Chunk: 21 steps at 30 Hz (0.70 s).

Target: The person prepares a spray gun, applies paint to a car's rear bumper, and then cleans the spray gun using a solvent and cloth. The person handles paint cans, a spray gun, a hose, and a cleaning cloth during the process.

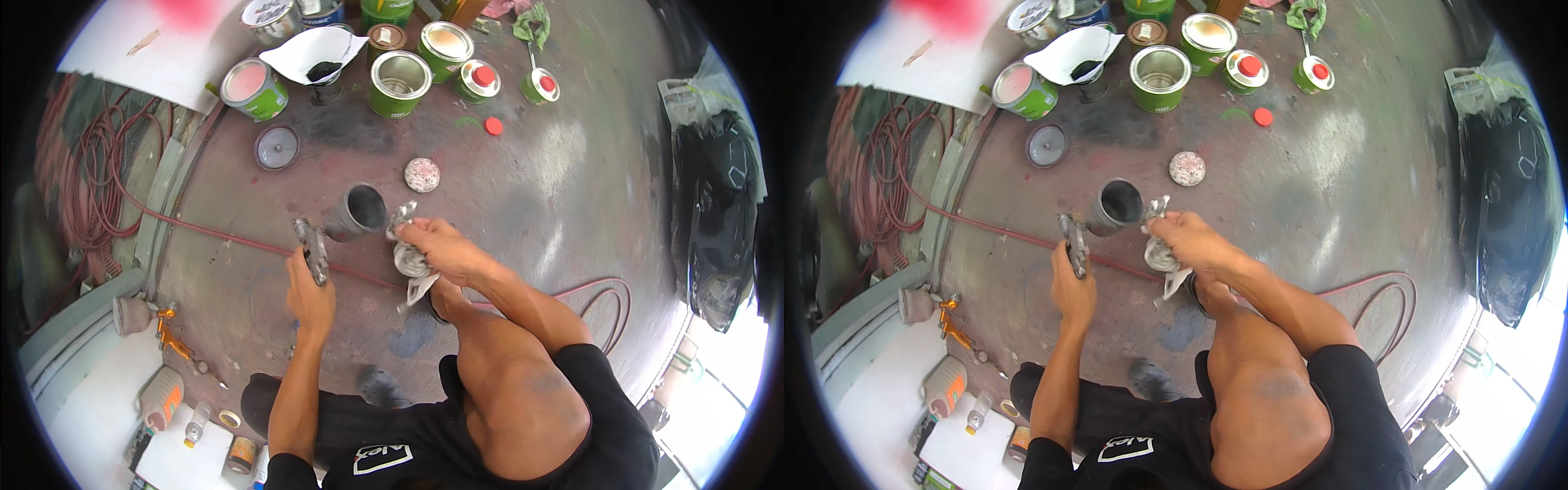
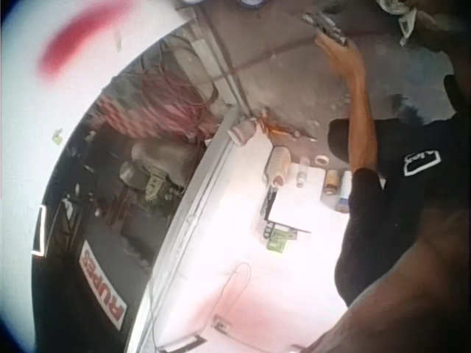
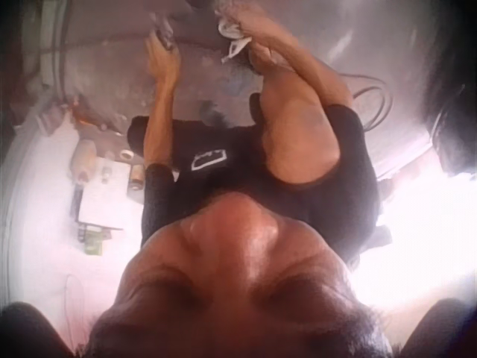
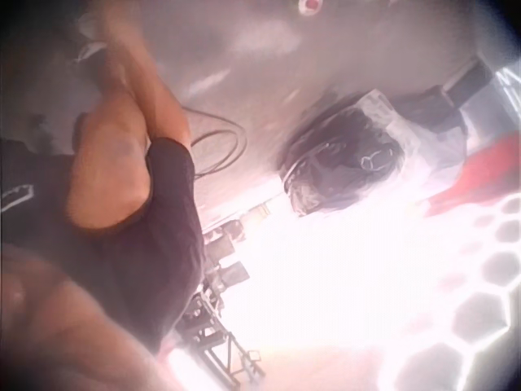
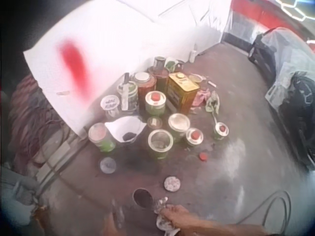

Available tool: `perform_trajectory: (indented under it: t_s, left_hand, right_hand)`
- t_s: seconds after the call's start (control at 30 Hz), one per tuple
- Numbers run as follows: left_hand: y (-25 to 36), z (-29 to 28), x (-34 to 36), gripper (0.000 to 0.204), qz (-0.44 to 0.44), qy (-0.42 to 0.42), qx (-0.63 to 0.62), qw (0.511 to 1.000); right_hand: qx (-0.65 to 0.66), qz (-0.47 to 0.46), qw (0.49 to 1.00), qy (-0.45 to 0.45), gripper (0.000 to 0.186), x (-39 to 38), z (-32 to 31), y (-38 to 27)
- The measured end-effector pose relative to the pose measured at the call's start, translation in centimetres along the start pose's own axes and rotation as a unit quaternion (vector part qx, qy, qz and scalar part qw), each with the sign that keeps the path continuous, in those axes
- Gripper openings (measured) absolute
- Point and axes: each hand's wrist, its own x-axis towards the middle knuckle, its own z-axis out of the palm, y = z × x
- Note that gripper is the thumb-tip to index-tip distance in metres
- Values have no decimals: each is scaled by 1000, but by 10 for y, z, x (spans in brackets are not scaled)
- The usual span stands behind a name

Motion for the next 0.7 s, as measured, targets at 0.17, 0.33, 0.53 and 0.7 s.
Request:
perform_trajectory:
  t_s: [0.17,0.33,0.53,0.7]
  left_hand:
    - [-23,29,50,63,-39,-9,-52,998]
    - [-23,52,75,68,-58,14,-27,998]
    - [-17,49,61,75,-22,44,12,999]
    - [31,40,27,66,187,105,40,976]
  right_hand:
    - [75,-137,979,130,37,-13,-62,4]
    - [42,-184,960,207,45,-25,-120,8]
    - [94,-169,947,256,38,-27,-150,26]
    - [51,-135,946,292,38,-37,-171,35]
